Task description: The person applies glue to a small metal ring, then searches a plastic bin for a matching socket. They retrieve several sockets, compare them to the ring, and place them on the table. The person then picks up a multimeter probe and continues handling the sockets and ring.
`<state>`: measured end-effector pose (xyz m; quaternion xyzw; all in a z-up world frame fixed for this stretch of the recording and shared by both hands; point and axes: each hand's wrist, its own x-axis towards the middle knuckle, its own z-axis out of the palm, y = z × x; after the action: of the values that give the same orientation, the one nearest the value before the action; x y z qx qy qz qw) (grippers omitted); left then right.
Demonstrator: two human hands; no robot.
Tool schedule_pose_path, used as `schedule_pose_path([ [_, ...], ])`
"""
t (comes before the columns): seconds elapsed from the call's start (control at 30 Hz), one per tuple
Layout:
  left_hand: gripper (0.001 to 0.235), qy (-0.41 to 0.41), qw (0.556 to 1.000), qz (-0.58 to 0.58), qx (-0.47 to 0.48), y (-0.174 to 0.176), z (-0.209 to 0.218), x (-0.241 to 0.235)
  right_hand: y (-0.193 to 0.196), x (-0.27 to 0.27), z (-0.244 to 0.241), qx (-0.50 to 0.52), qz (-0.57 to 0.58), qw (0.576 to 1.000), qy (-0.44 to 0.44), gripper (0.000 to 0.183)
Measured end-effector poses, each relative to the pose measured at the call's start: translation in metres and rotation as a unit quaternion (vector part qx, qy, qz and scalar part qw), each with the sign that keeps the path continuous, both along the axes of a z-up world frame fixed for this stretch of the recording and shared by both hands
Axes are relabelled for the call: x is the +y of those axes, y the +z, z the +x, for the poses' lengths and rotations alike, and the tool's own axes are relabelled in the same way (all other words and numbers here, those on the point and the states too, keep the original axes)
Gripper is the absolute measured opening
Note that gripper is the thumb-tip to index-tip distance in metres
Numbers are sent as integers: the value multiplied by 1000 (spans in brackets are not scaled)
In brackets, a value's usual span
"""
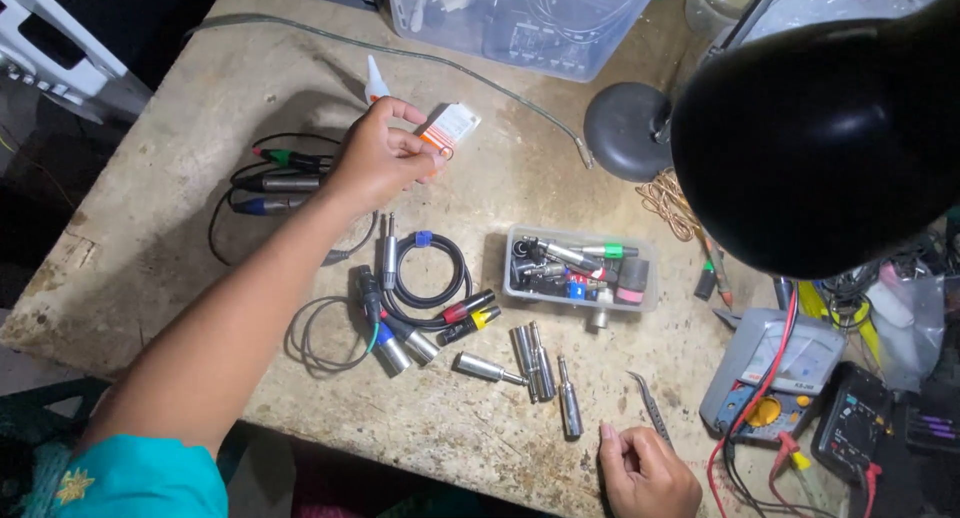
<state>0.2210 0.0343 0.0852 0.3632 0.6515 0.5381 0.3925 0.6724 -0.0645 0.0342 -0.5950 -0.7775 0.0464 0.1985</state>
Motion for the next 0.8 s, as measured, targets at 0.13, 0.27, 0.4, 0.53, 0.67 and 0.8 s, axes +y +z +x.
schedule_pose_path([
  [0.13, 43, -8, 994, -94, 51, -5, -19, 20, 19, -1, -10, 29, -75, 996, -31, 39],
  [0.27, 33, 0, 983, -170, 70, -11, -30, 32, 11, 13, 11, -53, -244, 968, -17, 39],
  [0.4, 30, 22, 977, -194, 84, -4, -25, 26, -1, 11, 16, -46, -256, 965, -20, 38],
  [0.53, 29, 36, 974, -175, 142, -3, -22, 19, -16, 11, 26, -39, -272, 962, -9, 35],
  [0.67, 27, 62, 959, -158, 228, -4, -22, 15, -20, 10, 28, -19, -255, 966, -26, 33],
  [0.8, 27, 77, 942, -157, 286, -7, -23, 17, -11, 10, 23, -25, -250, 968, -13, 35],
])
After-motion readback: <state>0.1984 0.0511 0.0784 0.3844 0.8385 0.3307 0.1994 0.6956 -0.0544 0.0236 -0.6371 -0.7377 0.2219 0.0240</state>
